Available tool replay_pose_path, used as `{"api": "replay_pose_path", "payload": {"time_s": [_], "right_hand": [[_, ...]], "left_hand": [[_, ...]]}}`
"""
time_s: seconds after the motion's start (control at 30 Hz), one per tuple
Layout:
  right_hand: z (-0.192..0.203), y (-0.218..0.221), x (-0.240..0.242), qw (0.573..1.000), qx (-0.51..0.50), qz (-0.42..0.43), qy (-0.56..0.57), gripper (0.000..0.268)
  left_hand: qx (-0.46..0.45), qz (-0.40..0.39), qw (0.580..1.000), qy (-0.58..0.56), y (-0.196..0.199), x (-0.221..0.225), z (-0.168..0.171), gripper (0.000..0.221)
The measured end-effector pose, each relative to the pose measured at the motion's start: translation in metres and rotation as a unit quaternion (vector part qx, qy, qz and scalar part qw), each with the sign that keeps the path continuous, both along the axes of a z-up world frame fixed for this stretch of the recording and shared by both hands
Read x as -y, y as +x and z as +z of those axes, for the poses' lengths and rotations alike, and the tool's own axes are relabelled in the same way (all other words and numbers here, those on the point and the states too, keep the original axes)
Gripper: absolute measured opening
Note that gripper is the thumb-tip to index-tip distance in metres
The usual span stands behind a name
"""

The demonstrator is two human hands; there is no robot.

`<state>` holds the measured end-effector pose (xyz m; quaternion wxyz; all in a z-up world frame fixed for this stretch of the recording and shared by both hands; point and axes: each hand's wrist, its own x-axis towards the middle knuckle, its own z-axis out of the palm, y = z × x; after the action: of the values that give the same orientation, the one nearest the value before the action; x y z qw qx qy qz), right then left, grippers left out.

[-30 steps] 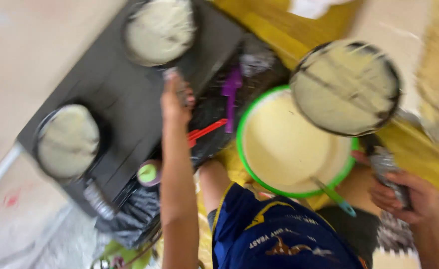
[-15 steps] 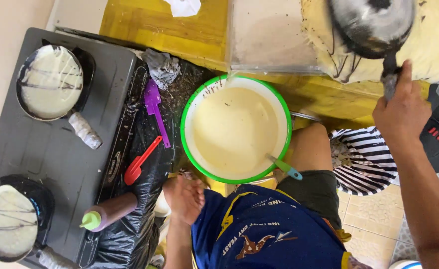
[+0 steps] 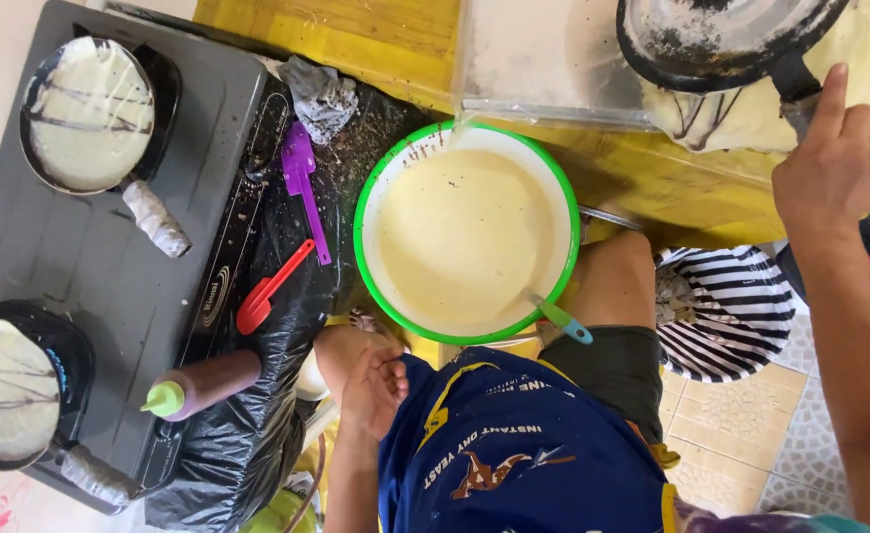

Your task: A person is making crepes by ladling batter into multiple pans, spreading it by rotating the pans, and removing the finished crepes.

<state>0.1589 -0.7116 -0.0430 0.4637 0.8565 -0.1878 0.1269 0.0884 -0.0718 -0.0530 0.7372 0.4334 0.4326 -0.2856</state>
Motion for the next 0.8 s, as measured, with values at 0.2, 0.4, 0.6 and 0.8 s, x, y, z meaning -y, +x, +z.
{"api": "replay_pose_path", "payload": {"time_s": [0.2, 0.4, 0.6, 0.8], "right_hand": [[0.046, 0.014, -0.023, 0.998, -0.011, 0.003, 0.066, 0.117], [0.14, 0.042, -0.149, 0.921, 0.116, 0.168, 0.333, 0.088], [0.122, 0.011, -0.376, 0.362, 0.089, 0.167, 0.913, 0.021], [0.106, -0.059, -0.552, 0.003, -0.038, 0.058, 0.998, 0.068]], "left_hand": [[0.013, -0.082, 0.997, 0.0, 0.006, 0.023, 0.018, 0.05], [0.129, -0.107, 0.981, 0.099, 0.019, 0.07, 0.068, 0.025], [0.513, -0.144, 0.827, 0.179, 0.023, 0.078, 0.121, 0.062], [0.423, 0.044, 0.895, 0.138, -0.044, -0.008, 0.105, 0.089]]}}
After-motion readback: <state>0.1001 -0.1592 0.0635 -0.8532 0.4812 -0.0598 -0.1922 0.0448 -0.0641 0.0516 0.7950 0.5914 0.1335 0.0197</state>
